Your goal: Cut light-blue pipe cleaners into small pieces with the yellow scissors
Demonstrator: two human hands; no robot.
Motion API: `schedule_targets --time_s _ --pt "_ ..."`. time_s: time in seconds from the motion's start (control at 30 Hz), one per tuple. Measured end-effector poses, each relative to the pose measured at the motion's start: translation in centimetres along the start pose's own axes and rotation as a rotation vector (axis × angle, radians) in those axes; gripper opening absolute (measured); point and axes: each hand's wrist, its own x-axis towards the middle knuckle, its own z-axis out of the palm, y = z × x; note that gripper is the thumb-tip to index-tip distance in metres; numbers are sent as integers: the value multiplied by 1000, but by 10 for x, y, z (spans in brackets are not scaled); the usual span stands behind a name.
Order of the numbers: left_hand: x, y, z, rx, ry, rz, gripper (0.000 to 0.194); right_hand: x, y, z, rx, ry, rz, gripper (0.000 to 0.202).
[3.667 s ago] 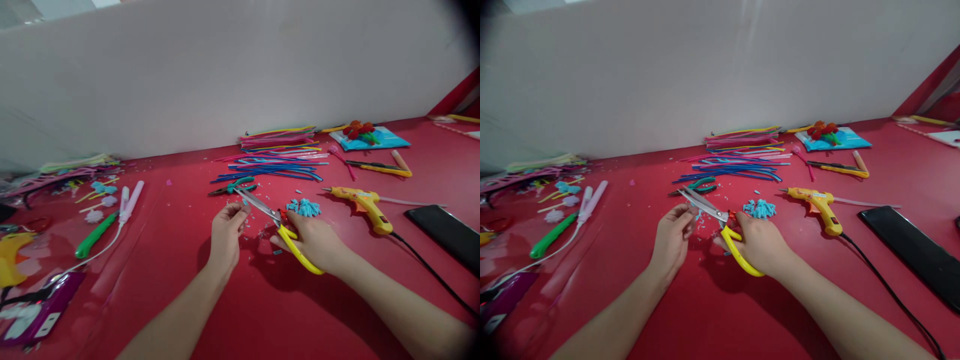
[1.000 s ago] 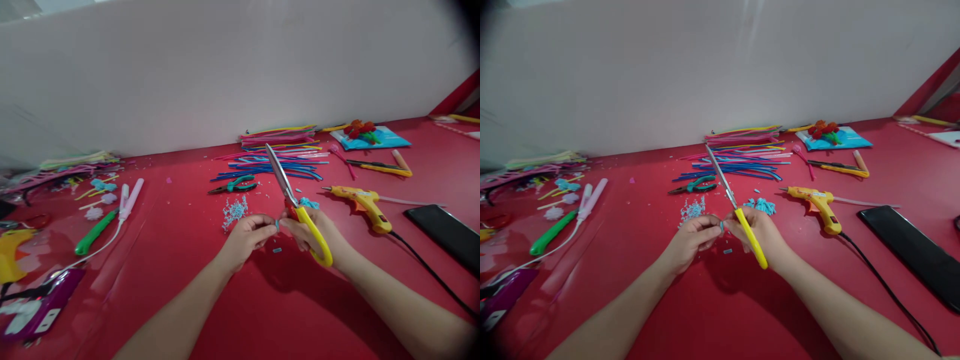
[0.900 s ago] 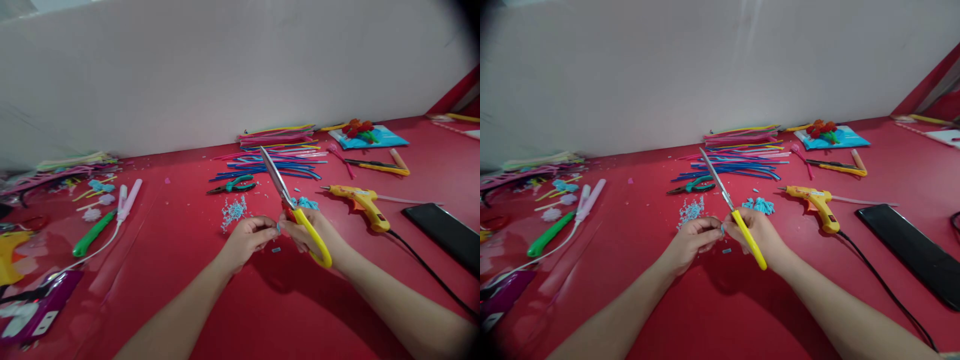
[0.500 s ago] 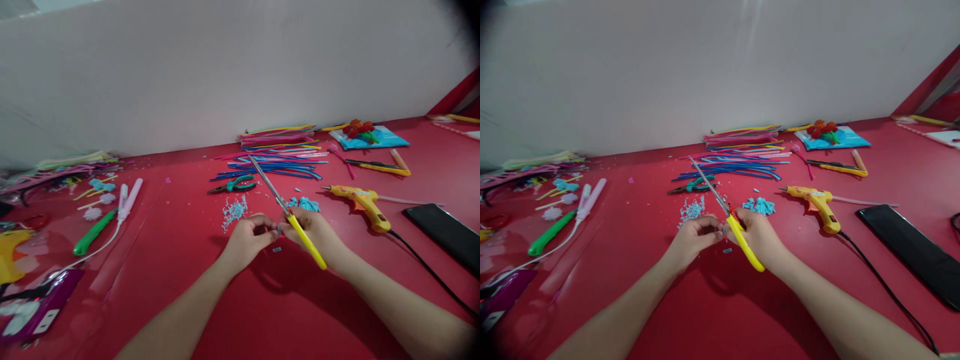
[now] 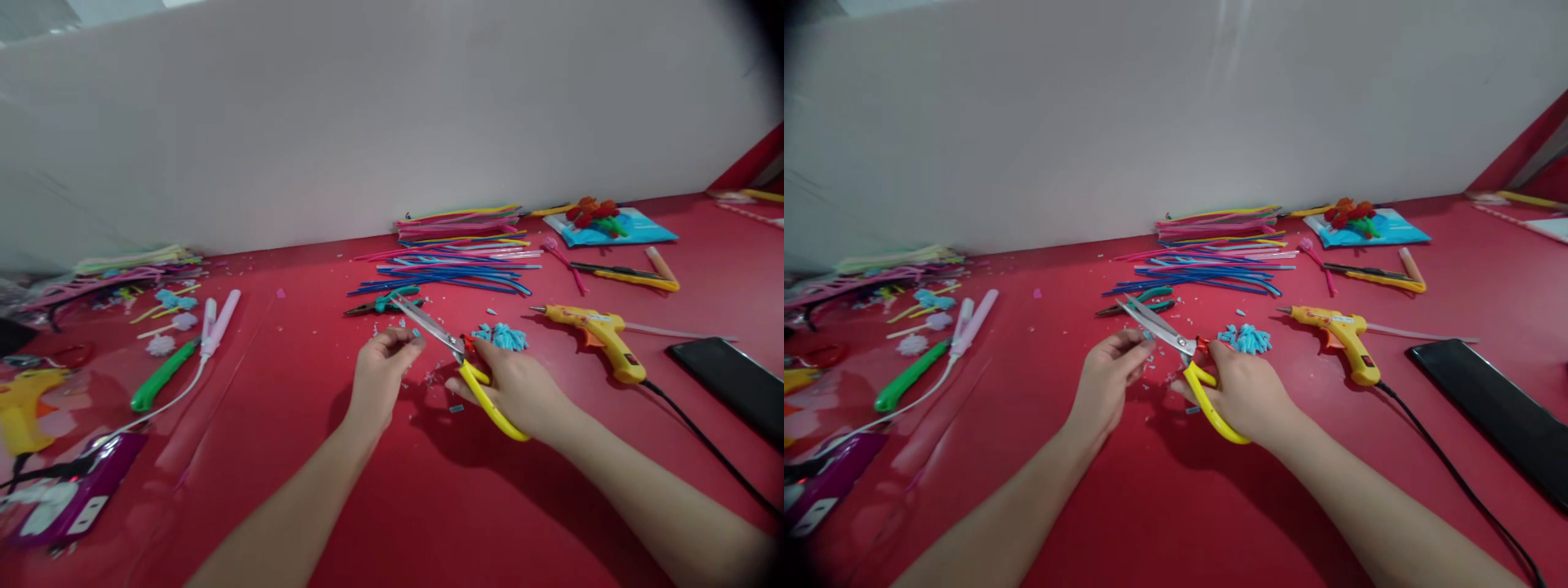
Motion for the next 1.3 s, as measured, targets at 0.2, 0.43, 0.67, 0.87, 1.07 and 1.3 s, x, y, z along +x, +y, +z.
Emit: schedule_targets --time_s 0.2,0.43,0.67,0.87,1.07,1.3 --pt "3 9 -8 -74 33 74 11 -2 -2 2 -182 -13 -48 35" --pt "4 10 -9 -121 20 69 8 0 -1 1 -219 -29 -72 35" --pt "5 11 -9 -168 -9 67 8 -1 1 1 -241 -14 -86 36" --pt "5 11 -9 -185 -13 47 9 -1 3 1 -242 -10 -108 37" --pt "5 12 -9 -210 -13 30 10 0 3 0 -222 -19 -114 38" --pt "6 11 -9 -227 -2 10 11 -1 2 0 -229 -8 -109 38"
